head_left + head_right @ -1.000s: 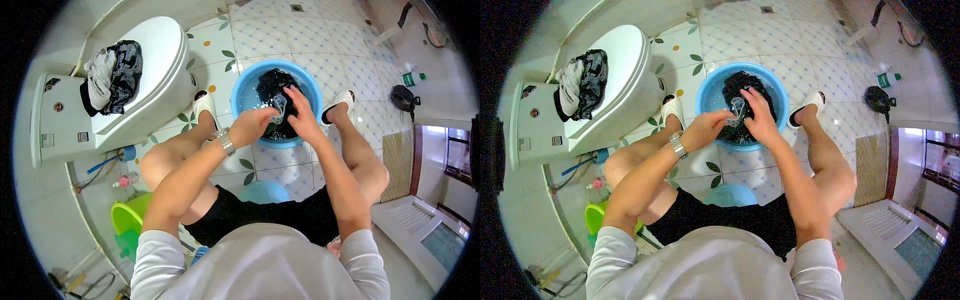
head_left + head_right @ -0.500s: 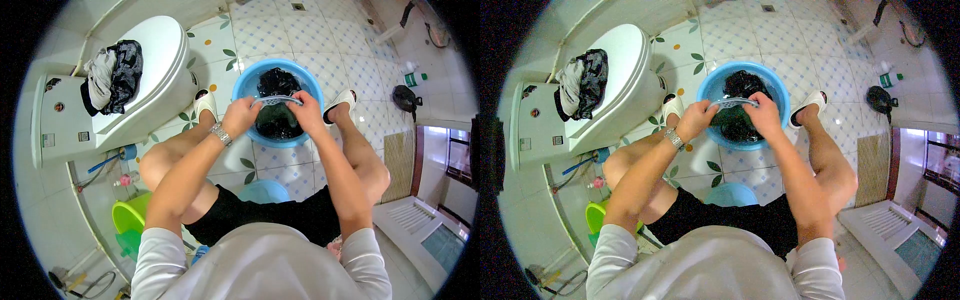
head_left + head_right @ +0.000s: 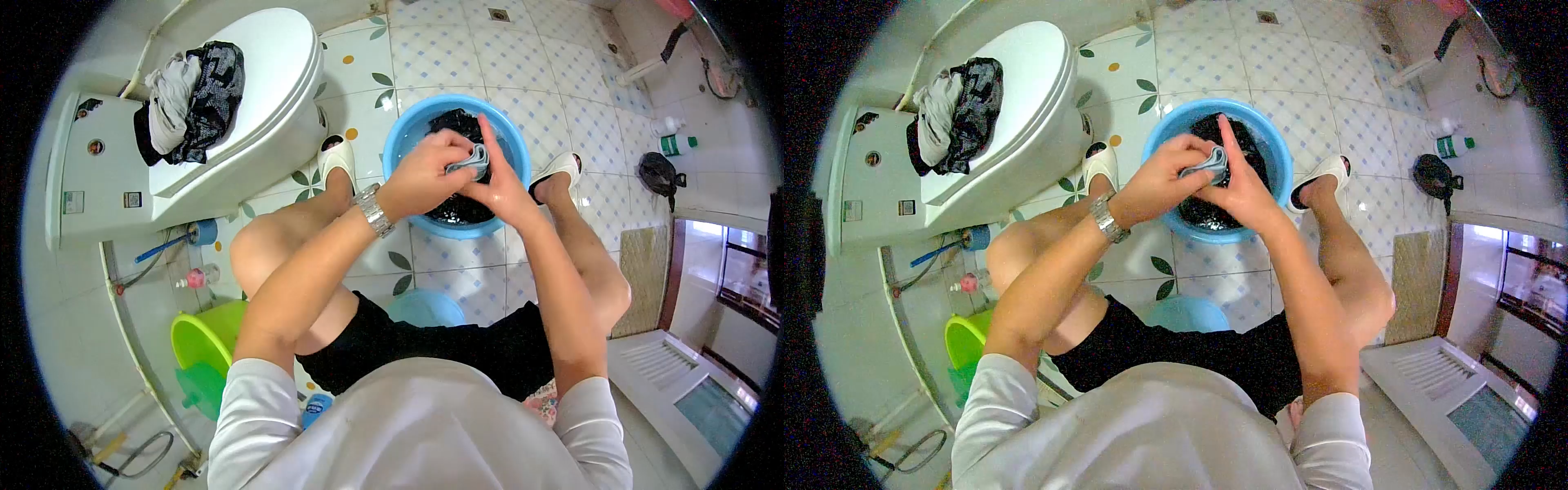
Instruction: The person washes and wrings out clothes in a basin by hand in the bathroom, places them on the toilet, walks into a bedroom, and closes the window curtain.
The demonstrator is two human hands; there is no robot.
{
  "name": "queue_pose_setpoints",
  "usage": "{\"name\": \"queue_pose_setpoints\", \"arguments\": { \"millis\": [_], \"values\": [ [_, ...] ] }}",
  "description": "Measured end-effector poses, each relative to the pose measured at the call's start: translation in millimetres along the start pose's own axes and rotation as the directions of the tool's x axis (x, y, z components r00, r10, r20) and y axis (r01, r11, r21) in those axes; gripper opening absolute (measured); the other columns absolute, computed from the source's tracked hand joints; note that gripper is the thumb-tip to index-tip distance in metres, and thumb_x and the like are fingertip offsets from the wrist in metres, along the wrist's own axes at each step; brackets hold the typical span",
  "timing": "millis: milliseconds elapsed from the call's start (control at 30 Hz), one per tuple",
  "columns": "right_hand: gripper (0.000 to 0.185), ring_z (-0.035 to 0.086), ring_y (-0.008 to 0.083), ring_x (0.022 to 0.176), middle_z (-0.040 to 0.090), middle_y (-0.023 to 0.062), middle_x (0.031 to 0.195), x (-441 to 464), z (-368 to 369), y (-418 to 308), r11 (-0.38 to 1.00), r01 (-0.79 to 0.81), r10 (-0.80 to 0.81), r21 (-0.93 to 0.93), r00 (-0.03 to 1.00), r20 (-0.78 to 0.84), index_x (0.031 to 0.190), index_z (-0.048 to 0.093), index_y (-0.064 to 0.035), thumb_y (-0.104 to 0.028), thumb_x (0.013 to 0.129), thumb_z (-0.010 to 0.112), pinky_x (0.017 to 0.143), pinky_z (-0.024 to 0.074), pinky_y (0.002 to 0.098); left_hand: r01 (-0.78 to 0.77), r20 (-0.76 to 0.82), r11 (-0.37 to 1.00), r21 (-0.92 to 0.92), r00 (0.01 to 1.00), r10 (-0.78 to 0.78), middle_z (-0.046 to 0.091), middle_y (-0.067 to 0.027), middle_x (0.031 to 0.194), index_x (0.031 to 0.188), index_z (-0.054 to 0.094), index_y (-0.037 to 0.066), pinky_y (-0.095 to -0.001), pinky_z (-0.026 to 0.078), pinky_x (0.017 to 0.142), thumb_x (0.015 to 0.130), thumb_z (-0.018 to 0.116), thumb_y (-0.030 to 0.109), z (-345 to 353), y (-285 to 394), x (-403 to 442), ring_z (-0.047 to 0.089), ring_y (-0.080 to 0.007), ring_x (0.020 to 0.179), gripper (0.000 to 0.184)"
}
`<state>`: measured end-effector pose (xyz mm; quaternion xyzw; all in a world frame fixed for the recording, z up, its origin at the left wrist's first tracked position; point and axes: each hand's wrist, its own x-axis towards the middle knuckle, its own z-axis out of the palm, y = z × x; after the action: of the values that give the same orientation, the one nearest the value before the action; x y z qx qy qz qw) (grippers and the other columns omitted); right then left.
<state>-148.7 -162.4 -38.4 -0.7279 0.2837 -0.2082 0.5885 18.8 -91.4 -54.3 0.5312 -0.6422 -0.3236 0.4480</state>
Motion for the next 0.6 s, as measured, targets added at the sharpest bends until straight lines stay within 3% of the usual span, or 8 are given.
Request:
{"name": "queue_pose_setpoints", "arguments": {
  "millis": [100, 167, 233, 267, 367, 500, 533, 600],
  "values": [
    [0.084, 0.049, 0.0238, 0.126, 0.048, 0.0166, 0.138, 20, 5, 4, 0.989, -0.012, 0.019, 0.145, 0.999, -0.046, 0.15, 0.029, -0.0053, -0.013, 0.078, 0.073, 0.106, 0.0356, 0.0329, -0.074, -0.174, 0.973, 0.218, 0.978, 0.114, 0.056, -0.0167, 0.116, 0.089, 0.067, 0.0, -0.043, 0.042, 0.094, 0.082, 0.065, 0.023, -12, 17, 11, 0.051, -0.0365, 0.11, 0.024],
    [0.067, 0.053, 0.0213, 0.12, 0.055, 0.0138, 0.132, 27, 8, -6, 0.977, -0.039, 0.058, 0.208, 0.995, -0.086, 0.142, 0.042, -0.0031, -0.013, 0.082, 0.069, 0.103, 0.0392, 0.0321, -0.041, -0.153, 0.976, 0.216, 0.985, 0.075, 0.051, -0.0202, 0.126, 0.106, 0.063, 0.002, -0.0443, 0.037, 0.102, 0.082, 0.067, 0.023, -16, 17, 13, 0.045, -0.0384, 0.121, 0.032],
    [0.054, 0.057, 0.021, 0.113, 0.061, 0.0128, 0.124, 29, 6, -16, 0.968, -0.08, 0.118, 0.24, 0.982, -0.147, 0.133, 0.052, -0.0012, -0.013, 0.082, 0.068, 0.099, 0.0423, 0.032, -0.027, -0.391, 0.999, -0.02, 0.92, 0.017, 0.047, -0.0226, 0.132, 0.135, 0.041, 0.006, -0.0428, 0.036, 0.104, 0.084, 0.069, 0.025, -7, 16, 17, 0.041, -0.0335, 0.13, 0.062],
    [0.043, 0.061, 0.0199, 0.105, 0.065, 0.0116, 0.114, 30, 10, -21, 0.963, -0.053, 0.113, 0.263, 0.969, -0.218, 0.122, 0.059, 0.0, -0.015, 0.083, 0.069, 0.094, 0.0457, 0.0306, 0.114, -0.258, 0.959, -0.261, 0.949, -0.183, 0.05, -0.0205, 0.131, 0.148, 0.011, 0.008, -0.0394, 0.037, 0.105, 0.085, 0.072, 0.028, -13, 21, 17, 0.042, -0.0274, 0.129, 0.09],
    [0.038, 0.063, 0.0178, 0.098, 0.067, 0.0095, 0.106, 24, 6, -48, 0.901, -0.134, 0.225, 0.413, 0.957, -0.181, 0.117, 0.061, -0.0001, -0.015, 0.083, 0.069, 0.088, 0.0478, 0.0296, 0.275, 0.059, 0.749, -0.603, 0.951, -0.302, 0.055, -0.0163, 0.125, 0.15, 0.003, 0.008, -0.0353, 0.039, 0.103, 0.083, 0.076, 0.029, -26, 26, 16, 0.049, -0.024, 0.121, 0.101],
    [0.027, 0.066, 0.0196, 0.087, 0.069, 0.0102, 0.097, 29, -1, -82, 0.816, -0.16, 0.279, 0.555, 0.951, -0.137, 0.107, 0.061, 0.0002, -0.011, 0.084, 0.067, 0.081, 0.0522, 0.0314, 0.3, 0.239, 0.85, -0.433, 0.947, -0.212, 0.059, -0.01, 0.122, 0.14, 0.038, 0.005, -0.0317, 0.041, 0.099, 0.079, 0.079, 0.026, -14, 12, 18, 0.054, -0.0169, 0.111, 0.077],
    [0.022, 0.067, 0.0212, 0.083, 0.069, 0.0115, 0.095, 32, -1, -87, 0.799, -0.143, 0.276, 0.585, 0.95, -0.145, 0.103, 0.062, 0.0006, -0.009, 0.084, 0.065, 0.078, 0.0536, 0.0329, 0.298, 0.261, 0.833, -0.467, 0.946, -0.192, 0.063, -0.0056, 0.114, 0.121, 0.058, 0.004, -0.0307, 0.043, 0.095, 0.08, 0.078, 0.026, -8, 5, 16, 0.056, -0.013, 0.105, 0.051],
    [0.021, 0.067, 0.0212, 0.083, 0.069, 0.0115, 0.094, 37, -4, -92, 0.806, -0.122, 0.251, 0.58, 0.957, -0.147, 0.102, 0.062, 0.0006, -0.009, 0.084, 0.065, 0.078, 0.0536, 0.0331, 0.363, 0.289, 0.818, -0.447, 0.924, -0.251, 0.065, -0.0057, 0.11, 0.117, 0.061, 0.004, -0.0311, 0.044, 0.095, 0.081, 0.077, 0.025, -1, -6, 12, 0.058, -0.0137, 0.103, 0.045]
  ]
}}
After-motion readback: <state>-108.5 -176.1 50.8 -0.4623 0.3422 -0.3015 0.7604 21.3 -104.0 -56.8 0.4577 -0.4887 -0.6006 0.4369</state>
